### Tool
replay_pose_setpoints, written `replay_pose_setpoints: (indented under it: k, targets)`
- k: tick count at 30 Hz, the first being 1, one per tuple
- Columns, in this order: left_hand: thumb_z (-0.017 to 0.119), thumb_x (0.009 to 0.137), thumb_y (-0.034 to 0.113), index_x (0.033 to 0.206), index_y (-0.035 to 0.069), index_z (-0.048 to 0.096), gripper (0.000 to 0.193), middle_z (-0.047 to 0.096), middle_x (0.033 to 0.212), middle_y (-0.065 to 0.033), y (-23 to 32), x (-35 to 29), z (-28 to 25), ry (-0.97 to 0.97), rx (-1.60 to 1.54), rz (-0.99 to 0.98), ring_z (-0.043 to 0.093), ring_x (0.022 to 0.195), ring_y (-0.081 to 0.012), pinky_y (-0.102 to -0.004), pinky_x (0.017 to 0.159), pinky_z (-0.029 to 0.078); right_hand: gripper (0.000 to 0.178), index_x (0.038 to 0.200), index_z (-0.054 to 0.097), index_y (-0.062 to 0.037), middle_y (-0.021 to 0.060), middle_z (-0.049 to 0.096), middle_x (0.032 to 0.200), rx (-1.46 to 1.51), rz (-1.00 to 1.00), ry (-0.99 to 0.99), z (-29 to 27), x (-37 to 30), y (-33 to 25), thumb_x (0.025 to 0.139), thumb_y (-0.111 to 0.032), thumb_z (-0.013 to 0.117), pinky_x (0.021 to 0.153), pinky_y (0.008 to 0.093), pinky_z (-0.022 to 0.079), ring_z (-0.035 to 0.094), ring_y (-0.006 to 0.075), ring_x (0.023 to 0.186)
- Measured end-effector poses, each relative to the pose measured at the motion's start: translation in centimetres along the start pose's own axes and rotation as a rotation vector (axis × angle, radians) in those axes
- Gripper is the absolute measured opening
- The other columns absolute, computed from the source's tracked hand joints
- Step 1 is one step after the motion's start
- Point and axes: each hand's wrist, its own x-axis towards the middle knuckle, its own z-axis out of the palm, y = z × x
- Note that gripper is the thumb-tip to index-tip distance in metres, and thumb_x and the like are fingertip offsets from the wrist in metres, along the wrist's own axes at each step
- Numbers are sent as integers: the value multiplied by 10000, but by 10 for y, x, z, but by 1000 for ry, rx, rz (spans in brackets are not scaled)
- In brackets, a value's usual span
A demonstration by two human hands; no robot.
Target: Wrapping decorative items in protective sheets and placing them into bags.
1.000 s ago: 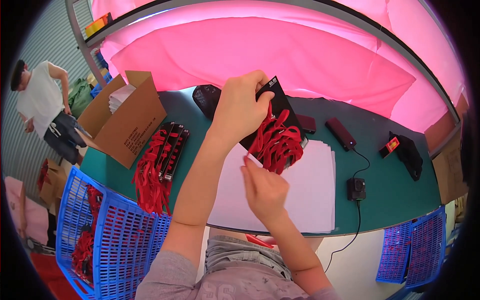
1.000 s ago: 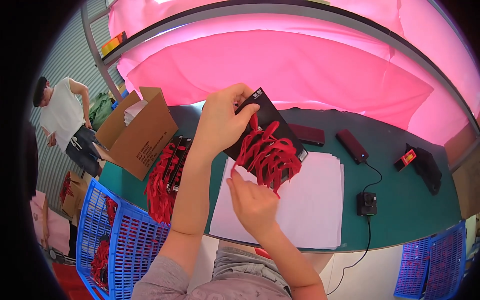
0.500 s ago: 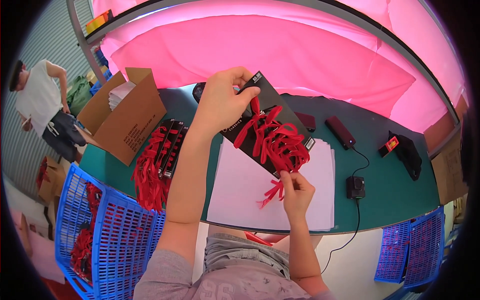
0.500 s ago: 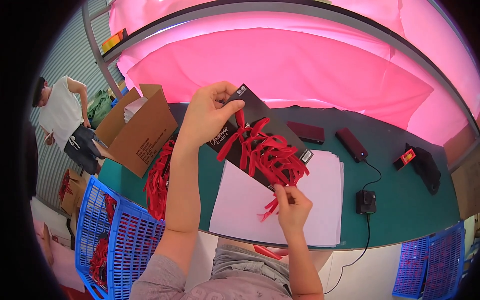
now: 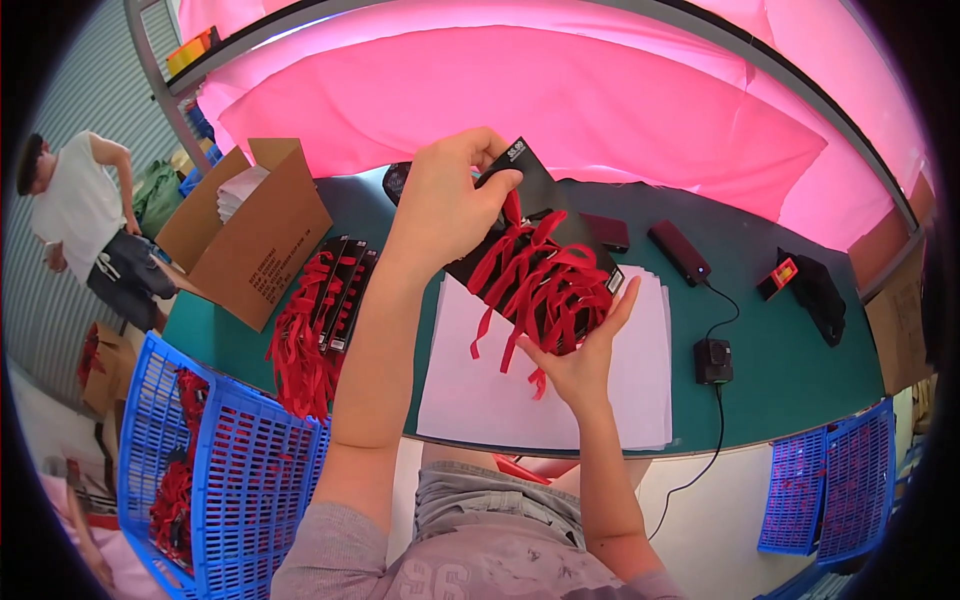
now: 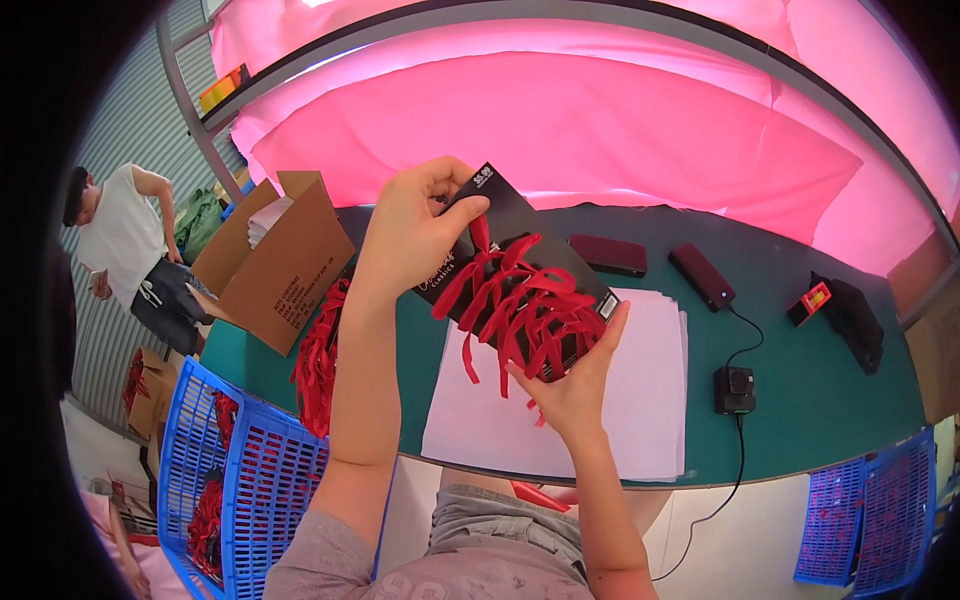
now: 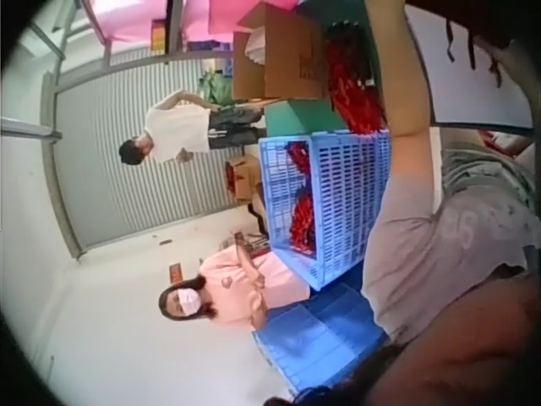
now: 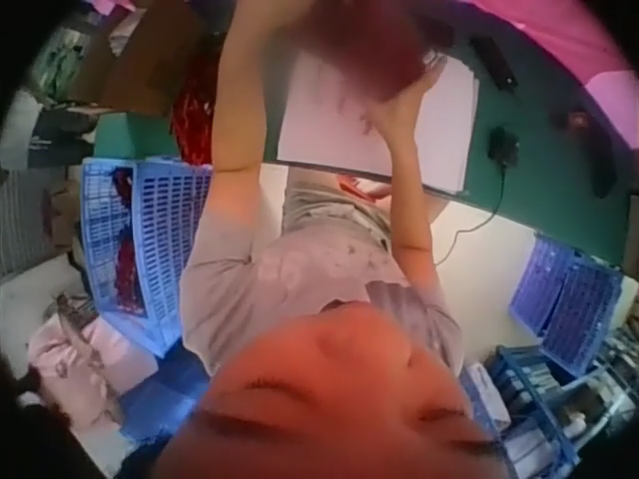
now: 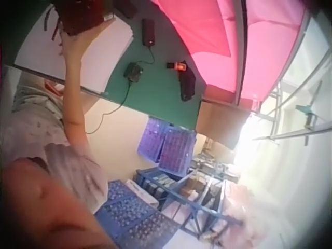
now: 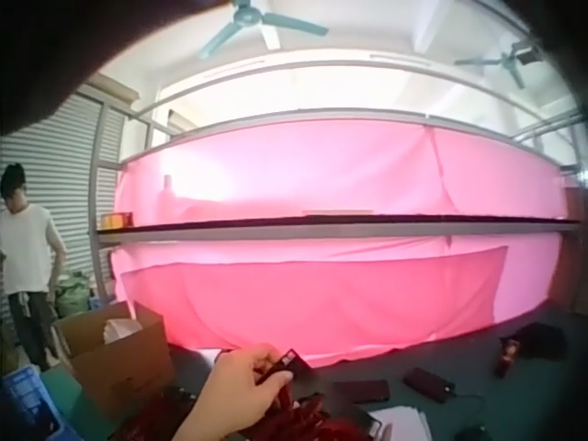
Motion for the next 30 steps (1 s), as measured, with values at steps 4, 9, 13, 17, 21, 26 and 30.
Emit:
replay_pose_setpoints:
  k: [4,9,13,17,21,26,30]
  targets:
    - [611,768,-28,865,-29,616,98,634,687,-74,9,-4,-5,32,103,43,525,549,-127,-247,529,425,1258,1483,50,33,267,253,1449,296,138,3,4,-3,0,598,-283,886,1110,459,244,288,413,1343]
    - [606,758,-28,854,-38,598,96,630,680,-101,36,-3,4,128,353,270,526,526,-179,-287,525,432,1216,1477,60,0,227,306,1411,79,26,139,11,-24,19,605,-227,876,1113,446,239,293,379,1345]
    - [604,750,-28,844,-42,585,96,628,678,-120,57,-4,5,94,367,347,520,512,-214,-306,523,433,1173,1461,99,-10,230,274,1424,49,82,55,20,-41,24,605,-232,870,1112,446,238,276,381,1353]
    - [604,745,-27,832,-36,579,90,625,667,-121,57,-3,8,165,402,317,508,503,-214,-307,520,431,1102,1430,156,-12,221,203,1455,-198,-18,349,17,-27,15,612,-237,859,1116,434,234,246,380,1363]
    - [600,747,-24,832,-38,582,88,618,659,-118,64,-4,17,168,465,295,498,498,-216,-308,520,429,1123,1444,128,0,222,123,1484,-231,-208,307,37,-14,-16,612,-194,857,1112,433,245,209,374,1375]
    - [599,746,-19,820,-40,589,78,611,654,-109,65,-3,15,104,371,303,497,500,-213,-304,520,427,1138,1477,75,-27,224,127,1496,-87,-149,256,29,6,5,628,-117,827,1084,430,303,272,369,1343]
    - [601,745,-13,815,-40,597,75,609,653,-100,57,-1,10,90,312,266,503,511,-206,-297,525,426,1131,1499,42,-68,224,233,1468,155,-44,28,-2,19,10,649,-62,787,1055,426,350,355,355,1302]
